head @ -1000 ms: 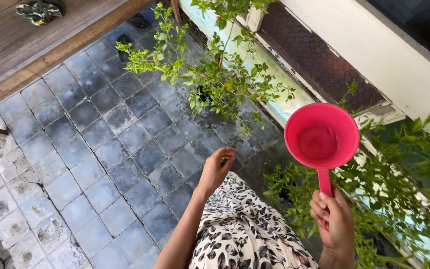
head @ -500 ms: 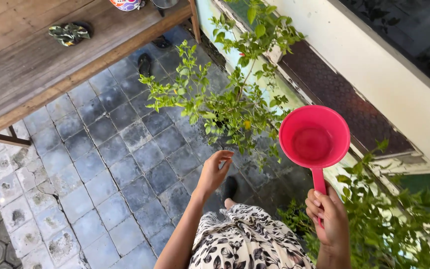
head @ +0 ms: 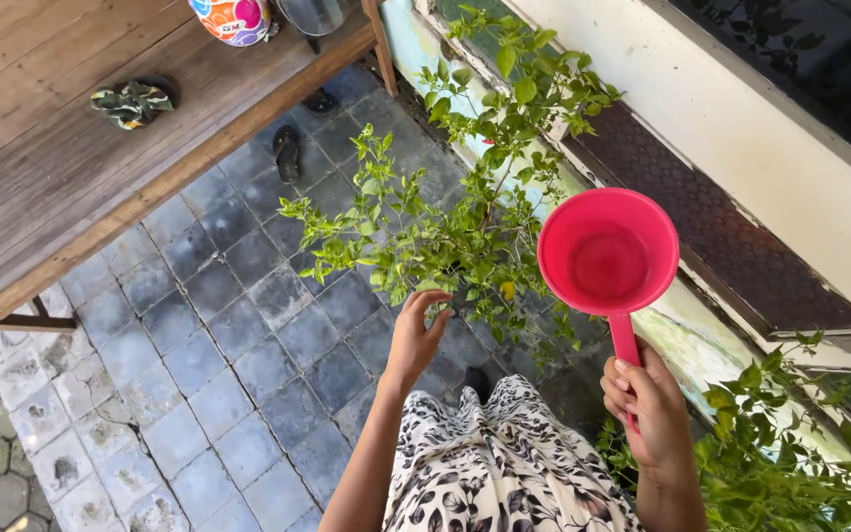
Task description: The person waters several potted plants on a tiled balcony using a pink plastic scoop. They repeatedly dip the scoop into a black bucket and pour water onto the soil of each plant, moving between pots along the wall.
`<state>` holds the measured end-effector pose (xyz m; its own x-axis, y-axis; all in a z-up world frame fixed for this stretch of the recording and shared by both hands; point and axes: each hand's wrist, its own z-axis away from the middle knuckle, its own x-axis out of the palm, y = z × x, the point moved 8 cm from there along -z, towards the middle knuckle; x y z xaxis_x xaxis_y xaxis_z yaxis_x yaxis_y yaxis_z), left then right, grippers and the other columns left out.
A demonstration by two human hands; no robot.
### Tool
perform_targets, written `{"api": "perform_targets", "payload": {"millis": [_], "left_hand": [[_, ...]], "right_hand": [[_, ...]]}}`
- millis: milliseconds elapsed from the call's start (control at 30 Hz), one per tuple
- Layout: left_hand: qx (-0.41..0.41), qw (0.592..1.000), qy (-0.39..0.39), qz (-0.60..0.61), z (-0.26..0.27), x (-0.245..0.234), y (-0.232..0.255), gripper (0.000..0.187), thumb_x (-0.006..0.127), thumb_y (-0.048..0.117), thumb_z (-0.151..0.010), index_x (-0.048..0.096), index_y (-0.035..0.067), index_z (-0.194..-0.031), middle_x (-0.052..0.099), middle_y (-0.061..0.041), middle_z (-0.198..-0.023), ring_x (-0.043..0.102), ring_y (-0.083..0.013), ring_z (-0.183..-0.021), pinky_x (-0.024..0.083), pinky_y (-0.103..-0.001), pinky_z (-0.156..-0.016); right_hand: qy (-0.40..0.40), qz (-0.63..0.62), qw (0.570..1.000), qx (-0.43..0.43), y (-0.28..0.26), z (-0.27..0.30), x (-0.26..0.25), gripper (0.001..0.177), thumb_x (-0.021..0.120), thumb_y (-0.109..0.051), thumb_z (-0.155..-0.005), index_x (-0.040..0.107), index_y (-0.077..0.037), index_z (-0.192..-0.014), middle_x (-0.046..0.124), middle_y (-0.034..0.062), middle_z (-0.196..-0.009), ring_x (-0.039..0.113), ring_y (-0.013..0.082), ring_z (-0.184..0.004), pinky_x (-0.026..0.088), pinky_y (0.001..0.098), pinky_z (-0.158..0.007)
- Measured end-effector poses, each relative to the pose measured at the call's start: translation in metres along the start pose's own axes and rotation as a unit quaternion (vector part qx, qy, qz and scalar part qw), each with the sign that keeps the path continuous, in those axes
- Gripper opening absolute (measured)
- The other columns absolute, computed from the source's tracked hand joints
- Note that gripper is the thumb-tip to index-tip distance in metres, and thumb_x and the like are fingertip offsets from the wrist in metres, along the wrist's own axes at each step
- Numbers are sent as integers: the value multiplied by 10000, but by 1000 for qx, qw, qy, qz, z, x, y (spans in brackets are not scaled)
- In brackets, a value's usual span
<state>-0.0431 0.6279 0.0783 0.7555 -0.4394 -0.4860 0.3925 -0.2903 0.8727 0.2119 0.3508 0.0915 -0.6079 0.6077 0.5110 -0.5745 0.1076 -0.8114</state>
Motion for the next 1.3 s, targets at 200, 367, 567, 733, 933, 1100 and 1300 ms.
{"api": "perform_targets", "payload": {"millis": [200,367,567,733,933,1100,1300], "left_hand": [[-54,993,-2,-105,-36,3,-57,310,795,175,-1038,828,130,-1343,491,-221,-1787,394,-454,-1706,432,-615,-1346],[-27,990,-20,-134,-78,3,-82,359,830,158,-1003,805,117,-1360,389,-258,-1857,359,-511,-1720,419,-635,-1334],[-13,984,-80,-161,-143,4,-109,414,834,198,-1011,783,112,-1413,342,-291,-1871,360,-518,-1723,425,-630,-1330],[-50,974,-127,-182,-178,6,-153,486,841,209,-990,774,92,-1457,303,-284,-1899,359,-518,-1726,419,-657,-1348],[-102,956,-206,-184,-192,25,-184,731,820,303,-1060,574,111,-1721,190,-282,-1942,318,-509,-1734,373,-689,-1374],[-76,971,-186,-130,-191,42,-211,779,823,300,-1056,539,170,-1770,272,-378,-1843,417,-688,-1639,502,-752,-1266],[-99,973,-171,-122,-192,33,-193,929,814,245,-1064,358,169,-1870,106,-418,-1888,331,-710,-1669,493,-771,-1266]], "right_hand": [[12,34,999,-7,-3,-12,24,541,505,-29,-1100,540,57,-1633,509,10,-810,369,29,-568,265,221,-462],[53,-20,998,-3,16,-18,35,485,520,-34,-1105,548,45,-1582,499,22,-839,345,23,-573,253,224,-464],[89,-41,995,-9,23,-39,63,466,531,-38,-1101,556,27,-1561,496,16,-836,347,31,-590,245,231,-489],[104,-46,993,-20,31,-59,85,359,531,-35,-1120,567,27,-1472,501,19,-842,360,38,-598,266,240,-496],[125,-27,992,-20,40,-83,114,436,528,-36,-1117,558,42,-1545,493,5,-825,367,39,-594,267,239,-495],[129,28,991,-38,49,-101,127,644,562,-84,-1123,362,59,-1717,387,-28,-804,324,24,-529,290,254,-443],[125,52,990,-47,48,-119,141,680,574,-105,-1129,321,82,-1733,396,-18,-806,356,35,-534,319,249,-436]]}}
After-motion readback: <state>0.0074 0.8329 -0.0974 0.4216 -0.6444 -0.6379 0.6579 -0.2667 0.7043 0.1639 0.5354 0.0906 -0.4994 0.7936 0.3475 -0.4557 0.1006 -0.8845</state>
